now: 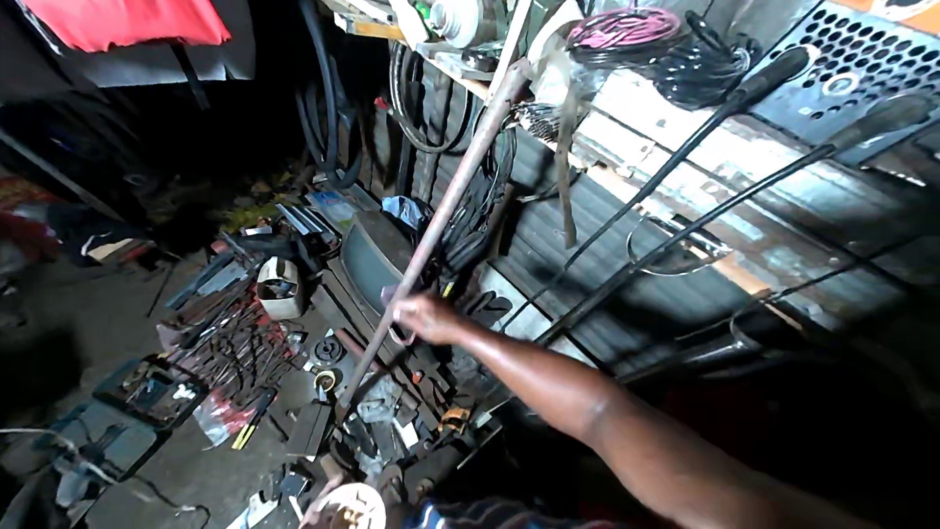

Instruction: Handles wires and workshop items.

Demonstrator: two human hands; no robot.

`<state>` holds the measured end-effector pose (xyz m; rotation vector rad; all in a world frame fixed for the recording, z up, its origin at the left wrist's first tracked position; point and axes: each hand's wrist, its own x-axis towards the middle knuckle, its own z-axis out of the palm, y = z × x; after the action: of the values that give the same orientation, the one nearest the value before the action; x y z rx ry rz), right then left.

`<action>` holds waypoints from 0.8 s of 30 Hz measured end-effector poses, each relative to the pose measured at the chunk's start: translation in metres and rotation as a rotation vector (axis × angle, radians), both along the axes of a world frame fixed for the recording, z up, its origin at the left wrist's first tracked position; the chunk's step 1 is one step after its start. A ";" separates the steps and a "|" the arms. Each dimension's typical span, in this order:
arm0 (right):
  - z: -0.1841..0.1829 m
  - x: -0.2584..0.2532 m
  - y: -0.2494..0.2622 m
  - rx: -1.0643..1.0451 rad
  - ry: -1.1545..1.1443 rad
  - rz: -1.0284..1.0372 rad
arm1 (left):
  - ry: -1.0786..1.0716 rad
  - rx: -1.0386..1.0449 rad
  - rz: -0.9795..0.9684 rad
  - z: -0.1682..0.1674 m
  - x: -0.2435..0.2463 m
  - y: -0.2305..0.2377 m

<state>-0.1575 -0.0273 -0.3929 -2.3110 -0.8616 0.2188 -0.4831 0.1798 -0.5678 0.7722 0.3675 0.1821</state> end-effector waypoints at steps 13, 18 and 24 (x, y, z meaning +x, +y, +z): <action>-0.057 -0.139 -0.038 -0.656 0.319 0.646 | 0.144 0.134 -0.486 0.025 0.041 -0.079; -0.027 -0.097 -0.032 -0.280 0.425 0.312 | 0.172 0.138 -0.268 0.034 0.060 -0.064; 0.106 0.060 -0.048 0.129 -0.183 -0.575 | 0.361 0.208 -0.091 0.035 0.046 -0.022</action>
<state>-0.0973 -0.0753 -0.2868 -2.3711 -0.2533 -0.2922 -0.4370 0.1578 -0.5327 1.0281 0.6615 -0.0069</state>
